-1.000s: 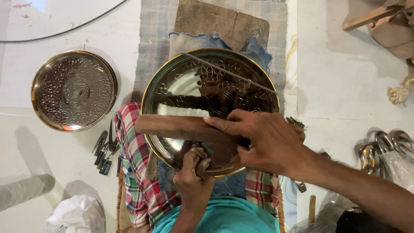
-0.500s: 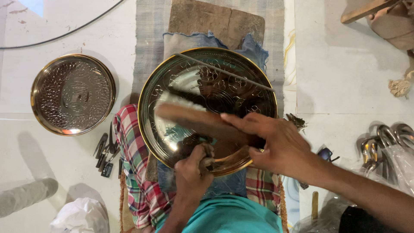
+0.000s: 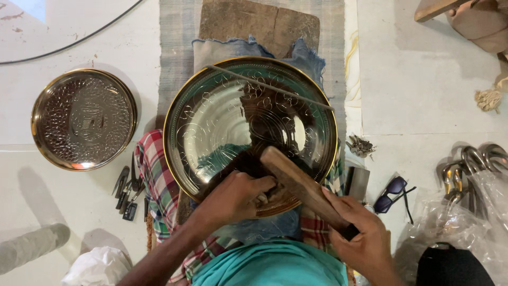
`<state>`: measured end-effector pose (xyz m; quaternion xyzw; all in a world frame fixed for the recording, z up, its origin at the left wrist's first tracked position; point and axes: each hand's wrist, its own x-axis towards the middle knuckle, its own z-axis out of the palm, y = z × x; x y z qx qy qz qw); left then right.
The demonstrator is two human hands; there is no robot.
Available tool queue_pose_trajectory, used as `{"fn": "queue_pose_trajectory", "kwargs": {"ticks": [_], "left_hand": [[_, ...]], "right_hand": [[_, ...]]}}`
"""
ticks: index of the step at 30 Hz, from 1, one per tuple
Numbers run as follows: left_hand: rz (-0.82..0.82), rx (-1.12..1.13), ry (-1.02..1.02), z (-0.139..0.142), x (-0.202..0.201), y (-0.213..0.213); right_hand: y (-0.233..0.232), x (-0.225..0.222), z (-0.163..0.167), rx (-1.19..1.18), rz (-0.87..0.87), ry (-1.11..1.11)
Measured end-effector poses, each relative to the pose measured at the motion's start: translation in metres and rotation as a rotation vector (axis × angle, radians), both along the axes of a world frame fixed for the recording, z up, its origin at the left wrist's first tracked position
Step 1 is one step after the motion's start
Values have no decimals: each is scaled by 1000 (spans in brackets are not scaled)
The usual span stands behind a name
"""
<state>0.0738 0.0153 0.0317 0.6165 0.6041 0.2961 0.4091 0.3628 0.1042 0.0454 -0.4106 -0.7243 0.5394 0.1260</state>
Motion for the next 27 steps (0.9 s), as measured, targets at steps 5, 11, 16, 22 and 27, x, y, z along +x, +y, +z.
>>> {"fn": "queue_pose_trajectory", "kwargs": {"ticks": [5,11,16,22,27], "left_hand": [[-133,2,57,5,-8,12],[-168,48,3,4,-13,15],[-174,29,-52,-4,-11,13],[-159,-13,36,-7,-7,11],[-45,-27,56,-2,-2,1]], "right_hand": [[-29,13,-36,20,-203,129],[-43,13,-37,-13,-326,149],[-39,5,-26,119,-356,131],[-27,-4,-24,354,-137,102],[-10,-19,-5,285,-85,228]]}}
